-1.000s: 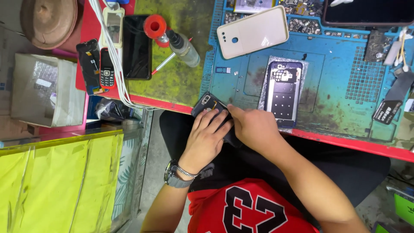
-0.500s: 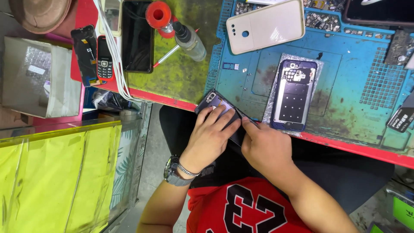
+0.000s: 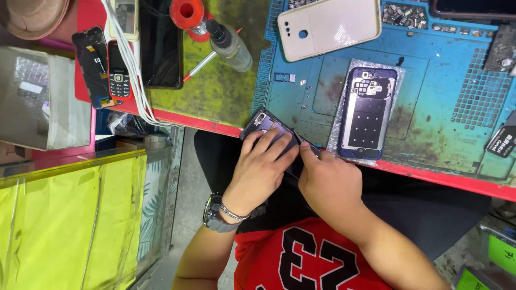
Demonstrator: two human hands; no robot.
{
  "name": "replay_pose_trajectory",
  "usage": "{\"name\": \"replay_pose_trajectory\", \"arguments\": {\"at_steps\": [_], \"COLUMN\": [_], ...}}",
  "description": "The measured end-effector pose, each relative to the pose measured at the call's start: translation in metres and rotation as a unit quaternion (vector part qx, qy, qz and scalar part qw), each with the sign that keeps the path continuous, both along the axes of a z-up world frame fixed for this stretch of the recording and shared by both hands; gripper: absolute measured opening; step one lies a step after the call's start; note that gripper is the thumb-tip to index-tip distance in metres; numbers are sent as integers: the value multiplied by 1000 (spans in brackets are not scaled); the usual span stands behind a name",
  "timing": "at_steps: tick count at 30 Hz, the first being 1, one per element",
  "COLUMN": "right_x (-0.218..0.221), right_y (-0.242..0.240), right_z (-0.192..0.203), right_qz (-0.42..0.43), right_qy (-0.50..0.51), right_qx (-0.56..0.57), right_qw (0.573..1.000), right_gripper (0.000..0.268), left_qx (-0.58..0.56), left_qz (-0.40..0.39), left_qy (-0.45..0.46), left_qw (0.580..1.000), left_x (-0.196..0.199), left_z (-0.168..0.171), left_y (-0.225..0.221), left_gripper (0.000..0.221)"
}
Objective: Scraping off old adhesive residue from a smartphone frame using a thin metal tool to prepare it for a new screen or back panel.
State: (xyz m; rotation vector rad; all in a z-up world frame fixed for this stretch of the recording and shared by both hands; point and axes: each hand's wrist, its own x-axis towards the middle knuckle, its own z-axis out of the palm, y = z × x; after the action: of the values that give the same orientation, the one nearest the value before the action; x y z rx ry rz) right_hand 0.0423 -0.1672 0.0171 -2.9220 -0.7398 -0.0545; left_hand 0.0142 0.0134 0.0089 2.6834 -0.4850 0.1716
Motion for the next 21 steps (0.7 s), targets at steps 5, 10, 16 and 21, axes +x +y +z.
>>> {"name": "replay_pose_trajectory", "arguments": {"at_steps": [5,10,16,21], "right_x": [-2,-5,-5,-1], "right_y": [-3,-9,-5,0], "right_z": [5,11,8,9], "right_qz": [0,-3,-9,0], "right_qy": [4,33,54,55], "right_qx": [7,28,14,27], "right_qw": [1000,999,998,998], "right_gripper": [38,37,36,35], "left_qx": [5,-8,-7,-8], "left_qz": [3,2,-4,-3], "left_qy": [0,10,26,25], "left_qw": [1000,1000,1000,1000], "left_x": [0,-1,-2,-1], "left_z": [4,6,5,4], "left_y": [1,1,2,2], "left_gripper": [38,39,42,42]}}
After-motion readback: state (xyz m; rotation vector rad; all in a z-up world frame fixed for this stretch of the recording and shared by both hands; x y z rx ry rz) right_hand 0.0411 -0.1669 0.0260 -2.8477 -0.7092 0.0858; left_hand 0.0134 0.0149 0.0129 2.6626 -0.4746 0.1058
